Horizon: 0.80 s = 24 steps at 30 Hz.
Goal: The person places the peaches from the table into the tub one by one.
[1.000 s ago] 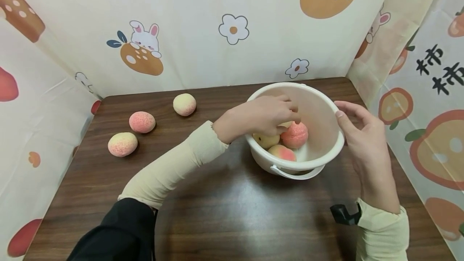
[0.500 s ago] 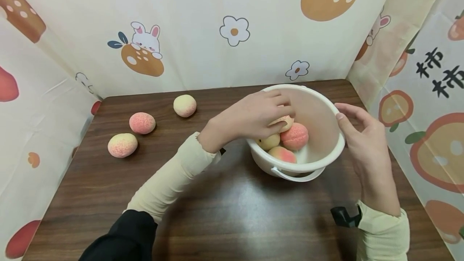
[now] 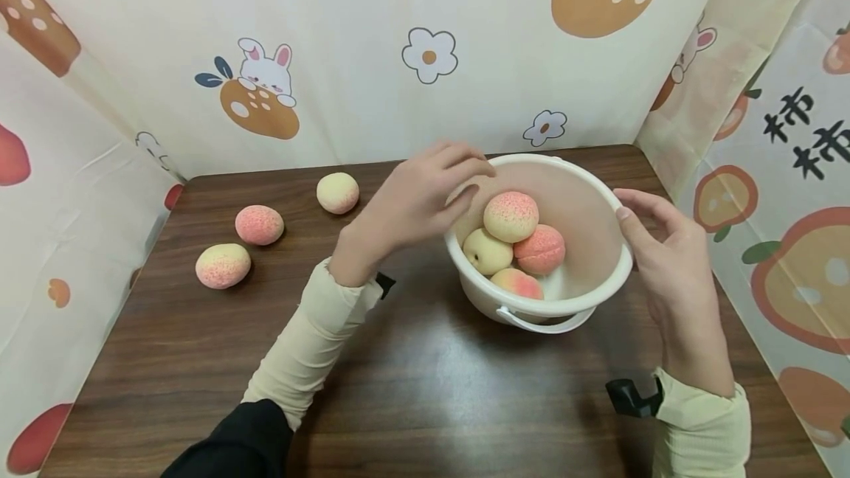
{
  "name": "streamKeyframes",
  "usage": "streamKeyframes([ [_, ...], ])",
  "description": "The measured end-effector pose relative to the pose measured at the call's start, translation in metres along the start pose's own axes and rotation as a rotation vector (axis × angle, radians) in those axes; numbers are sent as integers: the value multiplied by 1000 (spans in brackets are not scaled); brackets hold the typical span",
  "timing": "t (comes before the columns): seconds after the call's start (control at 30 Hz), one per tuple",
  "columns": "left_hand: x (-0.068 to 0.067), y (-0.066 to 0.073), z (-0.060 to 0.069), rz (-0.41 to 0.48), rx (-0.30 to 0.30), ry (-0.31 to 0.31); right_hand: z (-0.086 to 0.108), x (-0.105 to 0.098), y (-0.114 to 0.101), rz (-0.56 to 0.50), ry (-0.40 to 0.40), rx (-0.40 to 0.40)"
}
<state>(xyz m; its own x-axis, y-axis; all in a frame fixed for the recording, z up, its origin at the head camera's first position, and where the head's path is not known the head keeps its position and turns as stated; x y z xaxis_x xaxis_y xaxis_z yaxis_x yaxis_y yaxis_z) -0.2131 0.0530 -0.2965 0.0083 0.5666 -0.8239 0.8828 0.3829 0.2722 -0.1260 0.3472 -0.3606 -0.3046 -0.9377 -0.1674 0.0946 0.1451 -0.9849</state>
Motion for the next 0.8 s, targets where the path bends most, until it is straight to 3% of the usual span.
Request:
streamKeyframes([
  [0.2,-17,-19,19,36,-89,115,-1,-1,-1,15,-7,9],
  [0.57,-30,-65,56,34,-283,211,-2,4,-4,149,26,-9],
  [0.8,-42,-91,78,15,-461,223,-4,5,-6,200,19,-7],
])
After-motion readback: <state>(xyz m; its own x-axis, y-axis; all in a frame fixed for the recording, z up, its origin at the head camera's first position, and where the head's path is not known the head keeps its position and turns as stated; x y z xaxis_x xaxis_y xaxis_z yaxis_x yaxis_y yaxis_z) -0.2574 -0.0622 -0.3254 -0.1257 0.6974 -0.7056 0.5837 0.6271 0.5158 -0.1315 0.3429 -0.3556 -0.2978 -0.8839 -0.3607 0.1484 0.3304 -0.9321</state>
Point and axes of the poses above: each hand's wrist, its own z-axis away from the middle knuckle, its own x-axis out of the palm, y = z × x, the point moved 4 cm from there along -z, towards the middle knuckle, and after that the axes turned 7 degrees about z, right-handed, at the moved point
